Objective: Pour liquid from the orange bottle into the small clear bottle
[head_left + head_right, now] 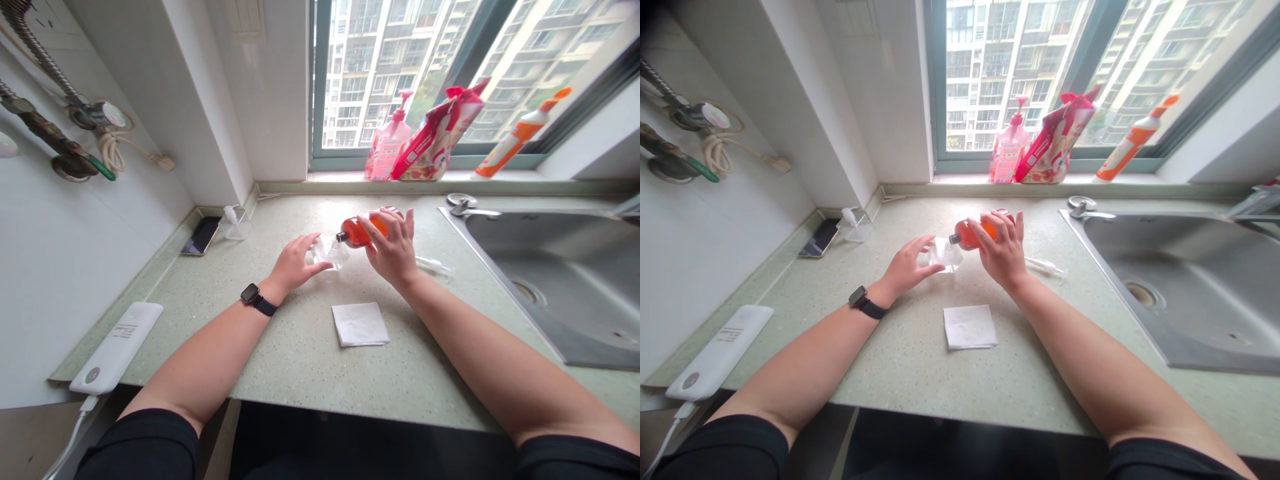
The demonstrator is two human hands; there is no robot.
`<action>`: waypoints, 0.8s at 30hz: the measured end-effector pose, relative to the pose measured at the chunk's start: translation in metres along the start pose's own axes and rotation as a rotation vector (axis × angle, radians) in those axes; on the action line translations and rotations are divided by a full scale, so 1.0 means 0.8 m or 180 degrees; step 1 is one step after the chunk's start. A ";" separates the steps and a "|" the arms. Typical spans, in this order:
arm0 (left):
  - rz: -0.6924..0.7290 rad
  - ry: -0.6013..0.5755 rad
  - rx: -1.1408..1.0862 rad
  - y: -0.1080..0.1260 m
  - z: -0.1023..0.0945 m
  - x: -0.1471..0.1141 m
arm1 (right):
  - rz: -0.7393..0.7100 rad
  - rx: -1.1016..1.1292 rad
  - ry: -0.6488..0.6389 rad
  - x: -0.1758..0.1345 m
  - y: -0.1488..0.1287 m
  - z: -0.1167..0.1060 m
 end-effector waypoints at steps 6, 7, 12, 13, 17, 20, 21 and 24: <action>0.0019 -0.0018 0.0002 0.000 0.000 0.000 | 0.0025 -0.0058 -0.0049 0.000 0.001 0.001; 0.0024 -0.0015 0.0002 0.000 0.000 0.000 | 0.0019 -0.0060 -0.0039 0.000 0.001 0.001; 0.0035 -0.0003 -0.0003 -0.001 0.000 0.000 | -0.0028 -0.0034 0.0045 0.001 0.001 0.001; 0.0036 -0.0002 -0.0007 -0.001 0.000 0.000 | -0.0038 -0.0032 0.0057 0.001 0.001 0.001; 0.0021 -0.0007 0.0008 -0.001 0.000 0.000 | -0.0081 -0.0063 0.0081 0.001 0.000 0.001; 0.0013 -0.0017 0.0000 0.000 0.000 0.000 | -0.0038 -0.0062 0.0052 0.000 0.001 0.002; 0.0011 -0.0017 -0.0004 0.000 0.000 0.000 | -0.0009 -0.0055 0.0029 0.000 0.001 0.002; -0.0004 -0.0028 -0.0007 0.000 -0.001 0.000 | 0.0059 0.0003 -0.0041 -0.001 0.002 0.002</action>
Point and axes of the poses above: each hand's wrist, its own x-axis towards the middle knuckle, its own z-axis out of the palm, y = z × x, the point moved 3 cm from there along x, towards the middle knuckle, and after that the axes turned 10 degrees about x, right-handed, at the moved point
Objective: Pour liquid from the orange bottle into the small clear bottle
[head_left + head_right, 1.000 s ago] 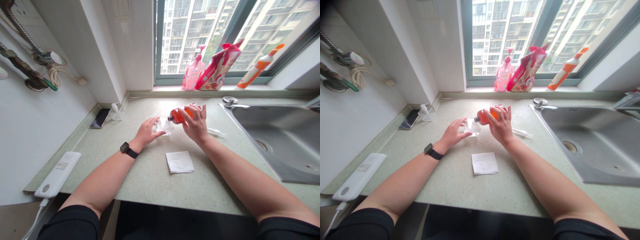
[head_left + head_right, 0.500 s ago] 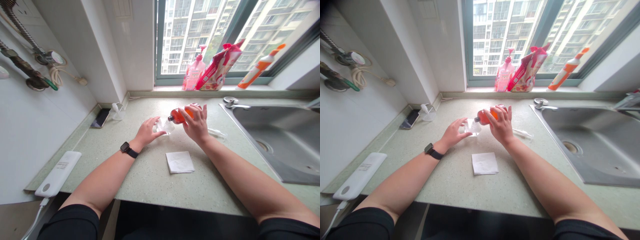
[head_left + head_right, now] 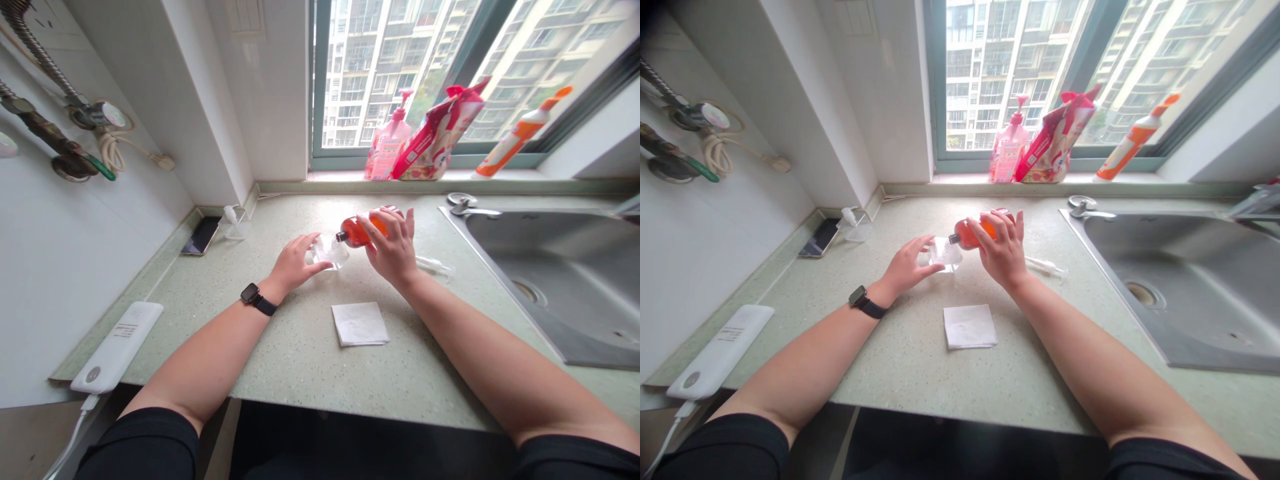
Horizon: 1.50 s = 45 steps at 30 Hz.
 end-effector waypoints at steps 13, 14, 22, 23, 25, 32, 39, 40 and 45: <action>-0.0001 -0.0011 -0.0012 0.001 -0.001 0.000 | 0.0040 0.0012 -0.0039 0.000 0.000 0.000; 0.0005 -0.0007 -0.0013 0.001 -0.001 0.001 | 0.0029 0.0017 -0.0019 0.000 0.000 0.000; -0.0002 -0.0016 -0.0008 0.000 0.000 0.001 | -0.0014 -0.0047 -0.0025 0.001 -0.001 -0.001; -0.0004 -0.0020 -0.0011 0.000 0.000 0.001 | -0.0021 -0.0041 -0.0016 0.001 -0.002 -0.001; -0.0002 -0.0026 -0.0012 0.000 0.000 0.001 | -0.0027 -0.0004 0.0000 0.001 -0.002 -0.001; -0.0056 -0.0011 0.0088 -0.001 0.000 0.001 | 0.0015 0.0070 -0.0091 0.002 -0.007 -0.001; -0.0256 -0.0067 0.0089 0.000 -0.002 -0.001 | -0.0054 -0.0031 -0.0088 0.004 -0.012 -0.002; -0.0252 -0.0061 0.0104 0.000 -0.003 -0.001 | -0.0047 -0.0016 -0.0093 0.004 -0.012 -0.003; -0.0167 0.0028 0.0129 0.002 -0.005 -0.001 | -0.0020 0.0027 -0.0112 0.004 -0.012 -0.003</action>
Point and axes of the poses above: each hand's wrist, its own x-axis towards the middle knuckle, its own z-axis out of the palm, y = z × x, the point moved 3 cm from there along x, towards the middle knuckle, and after that the axes turned 10 degrees about x, right-handed, at the moved point
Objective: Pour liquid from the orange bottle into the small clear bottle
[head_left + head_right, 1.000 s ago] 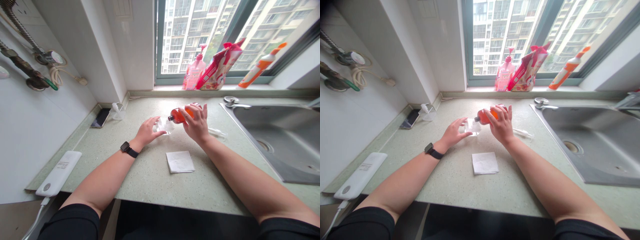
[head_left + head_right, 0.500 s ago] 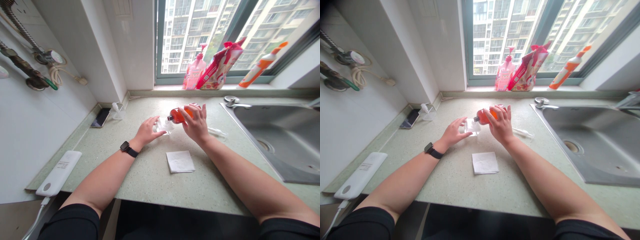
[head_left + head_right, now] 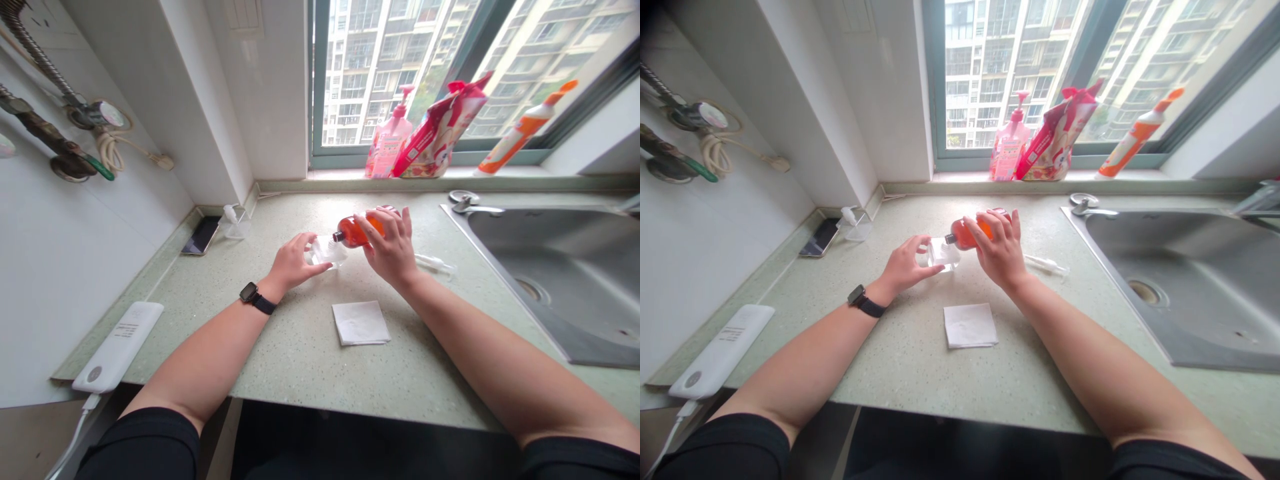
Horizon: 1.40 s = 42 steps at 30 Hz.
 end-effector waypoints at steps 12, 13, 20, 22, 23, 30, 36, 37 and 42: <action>-0.0050 0.0235 -0.0352 0.001 -0.007 0.001 | 0.0301 0.0221 0.0080 0.000 0.005 0.002; -0.0077 0.0239 -0.0429 0.001 -0.007 0.002 | 0.0373 0.0278 0.0083 0.000 0.006 0.003; -0.0363 0.0185 -0.0941 -0.008 0.002 0.005 | 0.0541 0.0818 0.0323 0.004 0.012 0.004; -0.0487 0.0131 -0.1075 -0.011 0.004 0.006 | 0.0668 0.0985 0.0358 0.005 0.016 0.005; -0.0541 0.0109 -0.1137 -0.013 0.005 0.006 | 0.0769 0.1062 0.0358 0.005 0.019 0.005; -0.0958 0.0061 -0.1622 -0.023 0.006 0.010 | 0.1728 0.1834 0.0489 0.002 0.052 0.008; -0.1161 0.0161 -0.2003 -0.033 0.009 0.015 | 0.2223 0.2244 0.0797 0.003 0.086 0.002; -0.1161 0.0173 -0.2017 -0.034 0.009 0.015 | 0.2279 0.2265 0.0882 0.004 0.092 -0.002; -0.1118 0.0218 -0.1692 -0.035 0.008 0.014 | 0.2489 0.2438 0.1019 0.008 0.126 -0.019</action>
Point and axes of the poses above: each hand's wrist, its own x-axis towards the middle knuckle, its own z-axis out of the palm, y = z × x, the point moved 3 cm from there along x, towards the middle knuckle, and after that the axes turned 10 degrees about x, right-handed, at the moved point
